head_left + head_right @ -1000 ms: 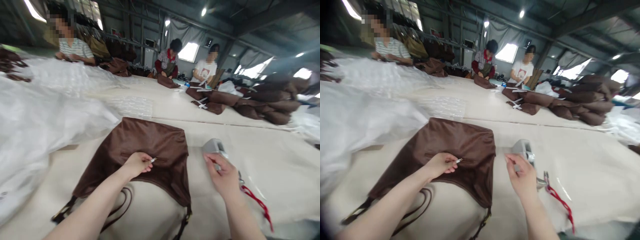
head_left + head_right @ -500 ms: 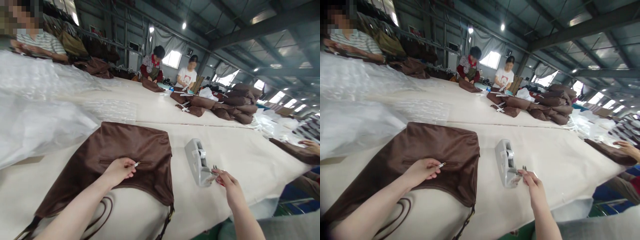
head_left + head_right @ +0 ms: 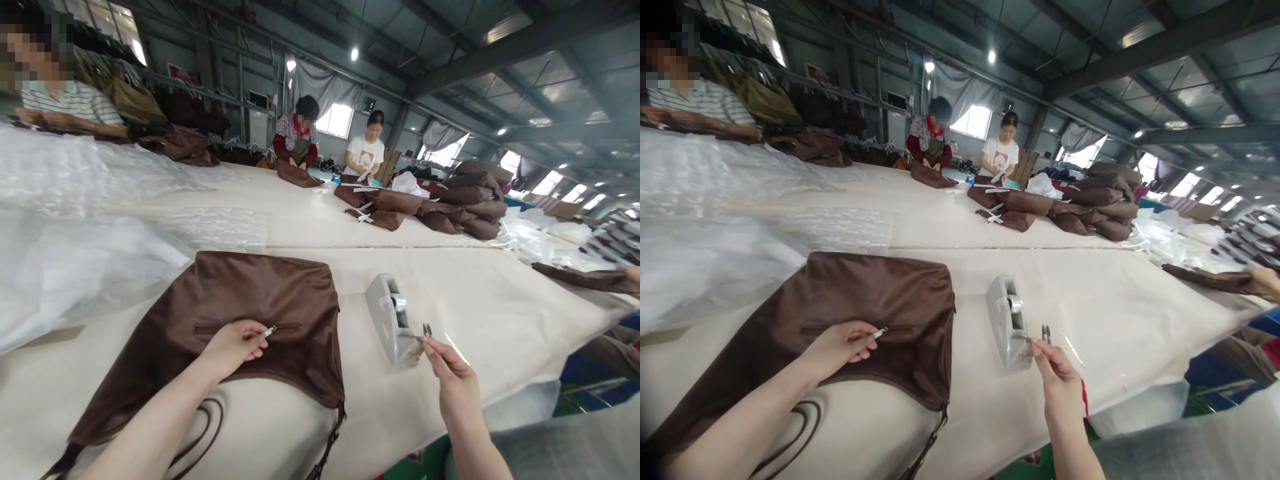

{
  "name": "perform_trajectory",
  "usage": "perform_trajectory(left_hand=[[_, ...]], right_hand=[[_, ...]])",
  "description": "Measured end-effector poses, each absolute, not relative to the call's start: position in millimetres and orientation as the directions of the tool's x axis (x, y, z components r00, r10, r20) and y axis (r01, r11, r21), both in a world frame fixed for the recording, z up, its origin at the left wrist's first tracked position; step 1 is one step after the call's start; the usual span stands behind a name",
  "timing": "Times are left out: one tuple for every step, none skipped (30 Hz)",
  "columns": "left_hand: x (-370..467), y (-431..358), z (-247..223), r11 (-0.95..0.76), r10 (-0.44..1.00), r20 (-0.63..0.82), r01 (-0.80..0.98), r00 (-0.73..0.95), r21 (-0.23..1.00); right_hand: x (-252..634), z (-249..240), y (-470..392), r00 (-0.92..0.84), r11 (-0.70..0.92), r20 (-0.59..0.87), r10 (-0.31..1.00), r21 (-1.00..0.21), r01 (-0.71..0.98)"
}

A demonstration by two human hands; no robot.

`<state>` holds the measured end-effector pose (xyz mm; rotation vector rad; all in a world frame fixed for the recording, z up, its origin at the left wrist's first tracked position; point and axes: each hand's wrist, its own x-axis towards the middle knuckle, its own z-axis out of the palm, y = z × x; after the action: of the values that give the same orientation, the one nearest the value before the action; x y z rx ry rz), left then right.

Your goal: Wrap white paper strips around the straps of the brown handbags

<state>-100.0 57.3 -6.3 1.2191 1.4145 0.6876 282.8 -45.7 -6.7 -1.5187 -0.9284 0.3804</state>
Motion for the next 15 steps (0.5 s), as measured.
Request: perform_trajectory(left_hand=[[-99.9,57.3,-6.3,0.307,0.928,-0.354,0.297,0.119,0.904],[-99.9,57.3,-6.6,0.308,0.928,-0.355,0.296,0.117,0.904],[-100.0,57.3,-7.0,0.309,0.928,-0.355,0.295,0.116,0.904],[-100.1,57.4,-7.8,0.309,0.928,-0.355,0.294,0.116,0.904],[-100.3,57.7,-8.8,0.309,0.928,-0.355,0.294,0.116,0.904],[-100.5,58.1,-10.0,0.308,0.928,-0.354,0.294,0.117,0.905],[-100.7,58.7,-11.3,0.307,0.928,-0.353,0.294,0.118,0.905],[-101.0,59.5,-12.6,0.306,0.928,-0.353,0.294,0.121,0.906],[-101.3,60.2,-13.7,0.305,0.927,-0.353,0.294,0.125,0.906],[-101.5,60.9,-14.5,0.304,0.927,-0.353,0.295,0.128,0.906],[-101.6,61.3,-14.9,0.304,0.927,-0.353,0.294,0.128,0.906],[-101.6,61.4,-15.0,0.302,0.928,-0.350,0.292,0.129,0.908],[-101.4,61.0,-14.7,0.299,0.929,-0.347,0.288,0.129,0.910],[-101.1,60.2,-14.3,0.295,0.931,-0.342,0.286,0.129,0.911],[-100.6,59.1,-13.9,0.289,0.933,-0.336,0.290,0.129,0.913]], right_hand=[[281.9,-7.5,-47.6,0.635,0.082,0.275,0.722,-0.945,0.316],[281.7,-8.3,-49.3,0.645,0.083,0.273,0.714,-0.947,0.310],[281.9,-9.3,-51.0,0.649,0.080,0.270,0.711,-0.949,0.307],[282.4,-10.5,-52.7,0.649,0.069,0.260,0.715,-0.950,0.305],[283.0,-12.0,-54.4,0.649,0.053,0.245,0.720,-0.952,0.302],[283.6,-14.0,-55.9,0.649,0.031,0.224,0.727,-0.955,0.295],[284.0,-16.4,-57.3,0.652,0.005,0.200,0.732,-0.957,0.288],[284.3,-19.2,-58.3,0.653,-0.020,0.178,0.736,-0.958,0.285],[284.8,-22.3,-58.9,0.648,-0.042,0.162,0.744,-0.957,0.288],[285.6,-25.7,-59.1,0.634,-0.058,0.151,0.758,-0.953,0.297],[286.8,-29.4,-59.2,0.614,-0.066,0.145,0.776,-0.949,0.308],[288.7,-33.1,-59.4,0.599,-0.070,0.147,0.787,-0.943,0.324],[291.2,-37.0,-60.0,0.593,-0.083,0.151,0.791,-0.934,0.348],[294.1,-40.6,-61.3,0.602,-0.113,0.156,0.783,-0.917,0.384],[296.9,-43.8,-63.2,0.622,-0.157,0.164,0.766,-0.890,0.429]])
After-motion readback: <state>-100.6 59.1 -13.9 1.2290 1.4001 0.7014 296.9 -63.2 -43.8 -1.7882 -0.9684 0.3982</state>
